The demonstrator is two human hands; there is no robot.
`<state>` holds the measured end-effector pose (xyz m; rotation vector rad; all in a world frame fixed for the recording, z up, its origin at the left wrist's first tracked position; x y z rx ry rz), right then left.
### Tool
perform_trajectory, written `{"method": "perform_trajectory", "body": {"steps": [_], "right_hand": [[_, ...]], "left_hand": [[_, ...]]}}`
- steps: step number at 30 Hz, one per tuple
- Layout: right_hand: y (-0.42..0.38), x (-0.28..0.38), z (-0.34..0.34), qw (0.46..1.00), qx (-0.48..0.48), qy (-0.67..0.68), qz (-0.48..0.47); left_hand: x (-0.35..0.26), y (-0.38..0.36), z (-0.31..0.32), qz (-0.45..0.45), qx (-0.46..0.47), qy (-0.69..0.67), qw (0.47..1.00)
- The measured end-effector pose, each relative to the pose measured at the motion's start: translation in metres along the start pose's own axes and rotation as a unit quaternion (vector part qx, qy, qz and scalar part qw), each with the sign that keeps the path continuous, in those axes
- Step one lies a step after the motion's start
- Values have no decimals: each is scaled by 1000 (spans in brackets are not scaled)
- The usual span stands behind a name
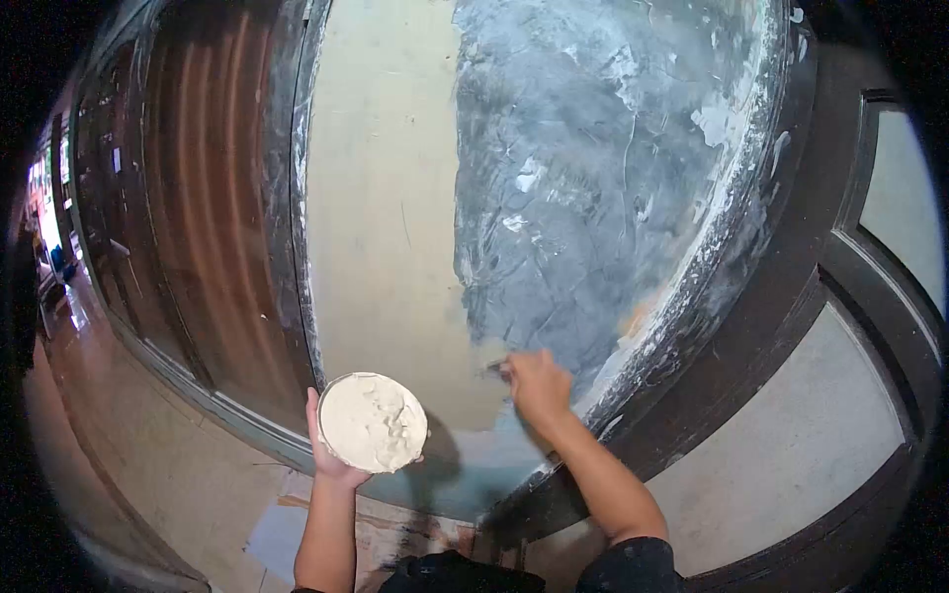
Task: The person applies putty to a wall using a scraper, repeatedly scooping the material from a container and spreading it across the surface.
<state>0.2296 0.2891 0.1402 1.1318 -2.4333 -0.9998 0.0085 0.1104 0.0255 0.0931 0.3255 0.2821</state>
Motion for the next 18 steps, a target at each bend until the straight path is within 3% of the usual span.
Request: {"method": "perform_trajectory", "body": {"steps": [2,4,5,8,12,14,18], "right_hand": [[22,4,-31,999,-41,5,11],[28,8,-61,988,-146,49,28],[19,8,-53,988,-146,49,27],[-34,3,20,998,62,20,27],[-20,-3,35,997,77,8,23],[17,5,-28,994,-98,26,33],[20,14,-62,989,-131,52,38]], "left_hand": [[-1,-5,15,0,-5,8,1000],[0,-6,23,-16,65,-10,998],[-2,-3,7,5,8,3,1000],[-4,-3,0,11,5,-6,1000],[-8,-1,0,22,9,4,1000],[-7,-2,2,14,-2,-13,1000],[-8,-3,2,16,5,5,1000]]}}
Point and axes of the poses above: each hand's wrist, its own y-axis towards the middle knuckle, its own z-axis out of the palm, x = y × z, the point moved 7 cm from there along y, towards the middle knuckle, and after that the axes turned 2 degrees about -x, right-handed, at the moved point
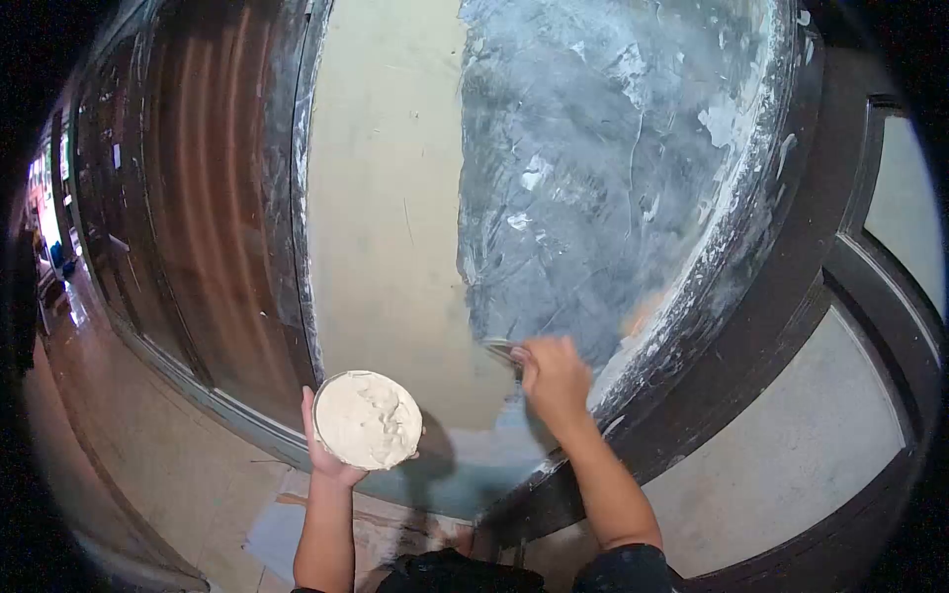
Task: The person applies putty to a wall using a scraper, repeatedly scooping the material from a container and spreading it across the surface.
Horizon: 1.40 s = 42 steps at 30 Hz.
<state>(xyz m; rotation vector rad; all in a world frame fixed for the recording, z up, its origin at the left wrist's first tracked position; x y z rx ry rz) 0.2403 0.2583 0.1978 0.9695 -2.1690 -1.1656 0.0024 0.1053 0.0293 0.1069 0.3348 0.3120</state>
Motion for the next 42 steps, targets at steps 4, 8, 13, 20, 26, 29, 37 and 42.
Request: {"method": "perform_trajectory", "body": {"steps": [4,8,13,20,26,29,37,42], "right_hand": [[-94,-17,82,961,269,-56,-38],[-50,-21,68,977,203,-62,8],[-5,-12,7,1000,2,2,-18],[-73,-20,92,965,262,-11,-16],[13,-7,8,999,19,44,5],[-51,-23,53,988,148,38,-19],[20,2,21,996,68,-5,-53],[84,51,-84,986,5,37,-162]], "left_hand": [[1,3,-3,0,4,-15,1000],[0,1,10,-4,30,4,1000],[9,3,0,-17,16,-11,1000],[7,-4,19,-46,88,-15,995],[4,-3,9,-12,8,-6,1000],[2,-6,1,-16,12,-12,1000],[5,-6,11,-27,14,2,1000],[3,4,29,-19,23,3,1000]]}}
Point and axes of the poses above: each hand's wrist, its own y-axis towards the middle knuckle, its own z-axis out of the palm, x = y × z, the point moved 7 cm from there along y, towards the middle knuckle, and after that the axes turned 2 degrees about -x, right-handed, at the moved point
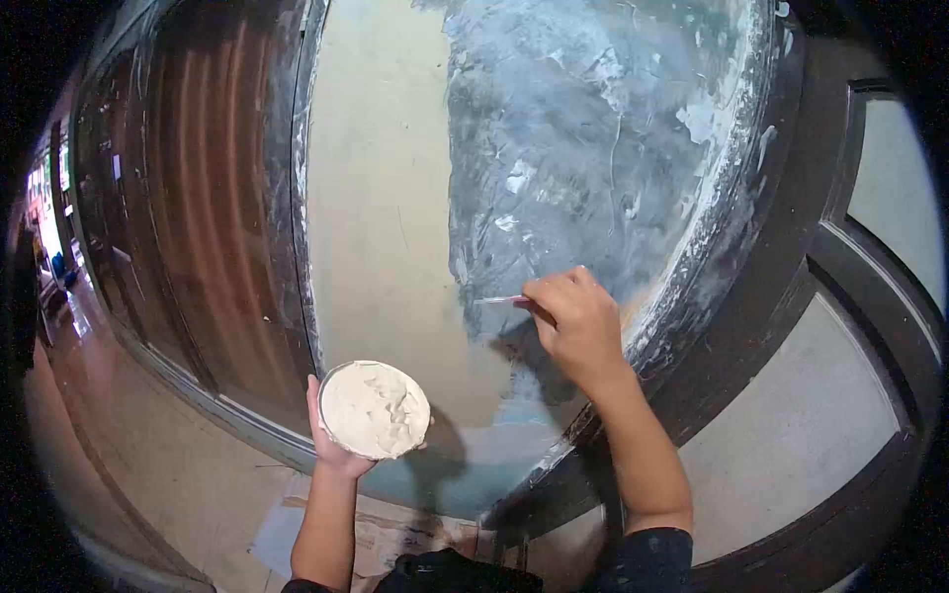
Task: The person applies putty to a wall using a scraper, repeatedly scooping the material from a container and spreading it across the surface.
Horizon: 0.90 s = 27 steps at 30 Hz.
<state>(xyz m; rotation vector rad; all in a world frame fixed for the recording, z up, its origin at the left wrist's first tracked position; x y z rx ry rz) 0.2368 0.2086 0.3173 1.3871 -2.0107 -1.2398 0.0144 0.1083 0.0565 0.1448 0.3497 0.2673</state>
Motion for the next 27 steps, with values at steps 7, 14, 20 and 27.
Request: {"method": "perform_trajectory", "body": {"steps": [7,14,20,27], "right_hand": [[-18,48,-2,980,91,79,-157],[-31,69,3,964,120,117,-208],[-30,75,2,960,112,134,-218],[-36,79,6,965,91,134,-205]], "left_hand": [[-3,9,47,-55,80,-20,995],[-8,6,82,-80,93,-72,990],[-10,6,87,-77,115,2,990],[-8,10,77,-44,55,-3,998]]}}
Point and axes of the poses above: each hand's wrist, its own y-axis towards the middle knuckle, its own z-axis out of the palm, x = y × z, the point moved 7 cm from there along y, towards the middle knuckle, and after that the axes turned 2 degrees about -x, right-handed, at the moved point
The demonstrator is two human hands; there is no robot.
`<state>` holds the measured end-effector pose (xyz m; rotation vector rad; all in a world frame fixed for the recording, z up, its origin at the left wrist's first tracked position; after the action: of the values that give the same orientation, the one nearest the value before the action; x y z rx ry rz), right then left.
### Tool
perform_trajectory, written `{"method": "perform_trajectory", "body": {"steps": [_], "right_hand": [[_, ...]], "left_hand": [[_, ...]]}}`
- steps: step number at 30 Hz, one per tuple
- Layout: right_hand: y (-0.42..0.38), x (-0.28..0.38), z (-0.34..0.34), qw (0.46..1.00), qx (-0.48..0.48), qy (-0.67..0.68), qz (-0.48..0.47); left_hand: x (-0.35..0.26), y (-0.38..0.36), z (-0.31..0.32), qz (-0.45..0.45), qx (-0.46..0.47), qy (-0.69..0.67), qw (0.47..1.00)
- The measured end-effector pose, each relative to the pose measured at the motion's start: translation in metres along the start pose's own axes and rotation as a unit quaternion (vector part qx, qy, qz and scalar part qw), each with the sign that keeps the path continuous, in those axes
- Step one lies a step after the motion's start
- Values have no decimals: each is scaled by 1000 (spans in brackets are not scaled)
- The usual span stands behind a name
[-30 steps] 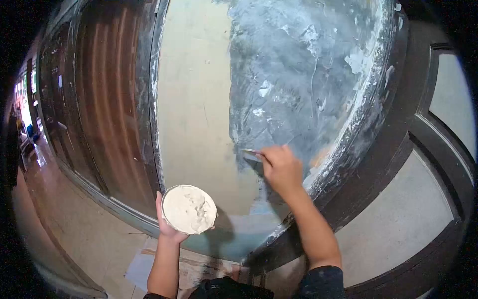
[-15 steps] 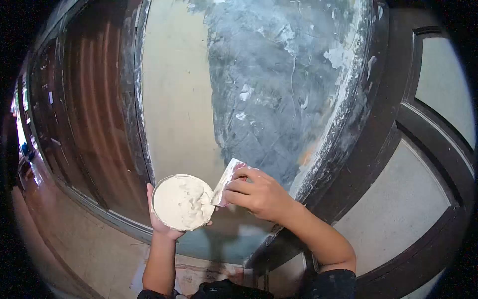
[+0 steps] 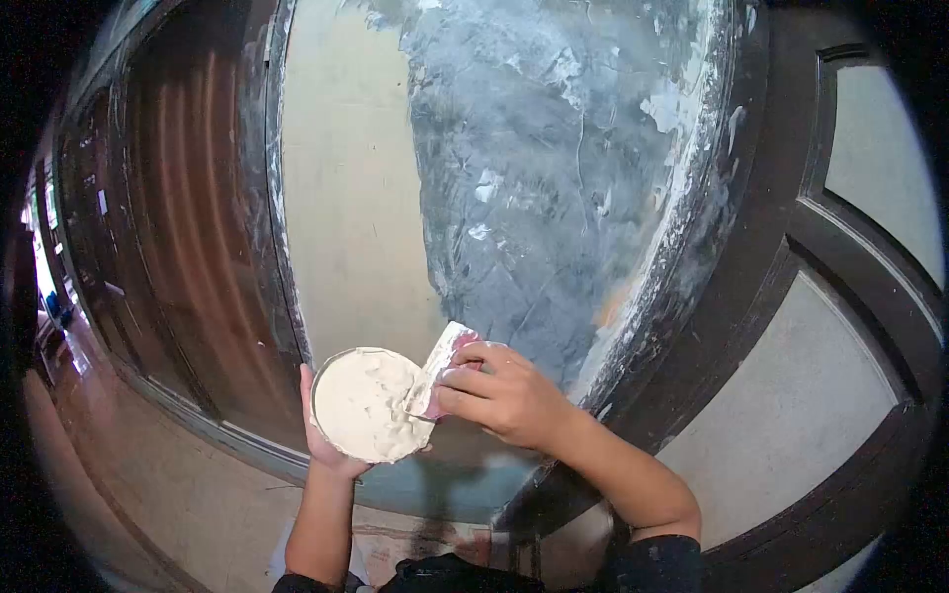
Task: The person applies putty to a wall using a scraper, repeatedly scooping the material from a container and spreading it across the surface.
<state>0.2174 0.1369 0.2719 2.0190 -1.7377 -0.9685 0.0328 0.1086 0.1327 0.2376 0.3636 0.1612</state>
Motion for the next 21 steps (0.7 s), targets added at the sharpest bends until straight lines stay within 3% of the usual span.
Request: {"method": "perform_trajectory", "body": {"steps": [13,16,21], "right_hand": [[-8,-7,-3,999,-37,-24,30],[-3,-21,-15,991,-62,-96,72],[-9,-82,-16,977,-88,-42,187]], "left_hand": [[12,3,-3,-15,41,-6,999],[11,4,-15,-1,7,24,1000],[9,0,-23,-14,7,-2,1000]]}}
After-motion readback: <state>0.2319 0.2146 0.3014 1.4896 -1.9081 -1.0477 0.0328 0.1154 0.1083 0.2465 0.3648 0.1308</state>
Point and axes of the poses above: each hand's wrist, its own y-axis towards the middle knuckle, its own z-axis out of the palm, x = y × z, the point moved 7 cm from there along y, towards the middle knuckle, and after that the axes turned 2 degrees about -x, right-handed, at the moved point
